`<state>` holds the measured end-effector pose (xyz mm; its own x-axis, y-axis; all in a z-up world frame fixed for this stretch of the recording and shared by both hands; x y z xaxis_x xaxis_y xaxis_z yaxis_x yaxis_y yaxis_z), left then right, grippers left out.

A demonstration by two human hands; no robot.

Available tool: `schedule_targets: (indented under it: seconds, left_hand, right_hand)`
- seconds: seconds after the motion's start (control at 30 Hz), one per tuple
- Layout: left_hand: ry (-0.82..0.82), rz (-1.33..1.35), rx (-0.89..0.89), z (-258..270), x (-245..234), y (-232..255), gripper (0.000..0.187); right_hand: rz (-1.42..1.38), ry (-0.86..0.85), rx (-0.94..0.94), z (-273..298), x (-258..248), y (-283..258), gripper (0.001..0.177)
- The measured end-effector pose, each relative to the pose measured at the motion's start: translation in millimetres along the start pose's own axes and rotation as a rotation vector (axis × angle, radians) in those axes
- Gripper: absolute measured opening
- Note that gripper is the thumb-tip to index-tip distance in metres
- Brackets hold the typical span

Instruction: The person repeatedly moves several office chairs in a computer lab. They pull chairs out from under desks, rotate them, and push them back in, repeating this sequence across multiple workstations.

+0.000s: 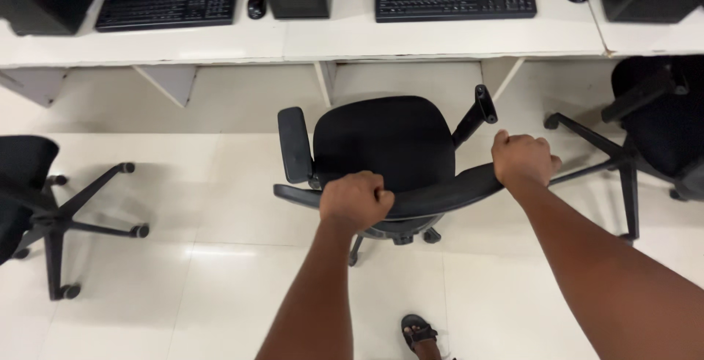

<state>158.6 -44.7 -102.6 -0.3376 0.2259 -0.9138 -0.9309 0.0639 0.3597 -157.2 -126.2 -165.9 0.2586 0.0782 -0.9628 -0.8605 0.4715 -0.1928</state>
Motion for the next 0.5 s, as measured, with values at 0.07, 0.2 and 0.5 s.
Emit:
schedule_targets:
  seconds: [0.07,0.2,0.5]
  left_hand:
    - [0.042,-0.004,0.025,-16,-1,2,0.022]
    - [0.067,-0.027,0.075,-45,4,9,0.02]
    - [0.079,-0.114,0.056,-109,21,40,0.019]
  right_hand:
    - [-0.007,0.017,0.016,-7,-1,6,0.064]
    - [-0.033,0.107,0.011,-25,-5,13,0.062]
    - [-0.07,0.175,0.003,-80,-18,26,0.061]
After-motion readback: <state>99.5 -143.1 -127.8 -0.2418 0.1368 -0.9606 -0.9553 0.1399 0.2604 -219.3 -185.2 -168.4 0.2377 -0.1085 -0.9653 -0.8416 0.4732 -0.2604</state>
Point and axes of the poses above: each hand's wrist, its own z-axis away from the middle knuckle, its own x-axis out of the palm, y = z × x, the point moved 5 cm from there along -z, towards the middle knuckle, and after that the axes turned 5 degrees about -z, right-handed, at the moved point
